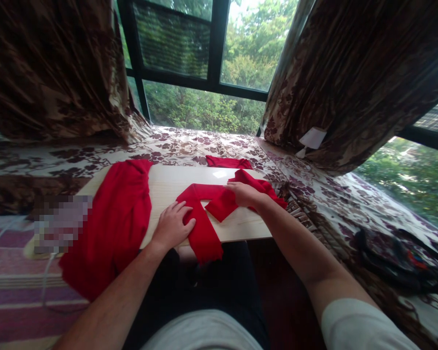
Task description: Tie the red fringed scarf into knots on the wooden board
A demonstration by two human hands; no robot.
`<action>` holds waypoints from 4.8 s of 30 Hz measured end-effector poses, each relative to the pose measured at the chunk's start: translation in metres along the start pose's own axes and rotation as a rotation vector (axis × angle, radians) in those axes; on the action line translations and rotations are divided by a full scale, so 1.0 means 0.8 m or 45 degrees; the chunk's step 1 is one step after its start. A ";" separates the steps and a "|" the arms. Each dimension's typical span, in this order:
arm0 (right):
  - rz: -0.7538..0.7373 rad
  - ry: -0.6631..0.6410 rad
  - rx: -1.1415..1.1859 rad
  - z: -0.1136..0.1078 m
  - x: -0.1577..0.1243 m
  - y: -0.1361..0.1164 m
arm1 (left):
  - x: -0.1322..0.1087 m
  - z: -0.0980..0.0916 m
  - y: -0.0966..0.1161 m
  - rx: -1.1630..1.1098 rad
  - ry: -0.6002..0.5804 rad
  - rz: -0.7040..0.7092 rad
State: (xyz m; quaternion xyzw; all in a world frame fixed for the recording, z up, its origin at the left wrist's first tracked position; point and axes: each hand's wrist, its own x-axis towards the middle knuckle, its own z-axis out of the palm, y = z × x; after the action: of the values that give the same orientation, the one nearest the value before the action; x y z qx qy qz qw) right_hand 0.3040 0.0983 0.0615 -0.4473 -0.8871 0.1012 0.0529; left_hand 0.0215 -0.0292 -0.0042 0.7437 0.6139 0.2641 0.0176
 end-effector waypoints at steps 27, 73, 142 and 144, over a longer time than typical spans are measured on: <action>0.248 1.000 1.300 -0.052 0.004 0.032 | 0.000 0.000 0.002 -0.045 0.007 -0.035; 0.104 0.673 -0.187 -0.039 0.028 -0.042 | 0.034 -0.002 -0.023 -0.677 0.100 -0.357; -0.176 0.569 1.065 0.039 -0.096 -0.178 | 0.131 -0.162 0.101 -2.173 -0.100 -0.544; -0.259 0.431 1.049 0.046 -0.109 -0.188 | 0.130 -0.162 0.102 -2.161 -0.107 -0.539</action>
State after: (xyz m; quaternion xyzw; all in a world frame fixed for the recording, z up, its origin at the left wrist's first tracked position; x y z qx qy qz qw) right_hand 0.2313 -0.0639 0.0596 -0.3097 -0.7911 0.3654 0.3804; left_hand 0.0526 0.0082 0.1743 0.3591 0.3339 0.5955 0.6364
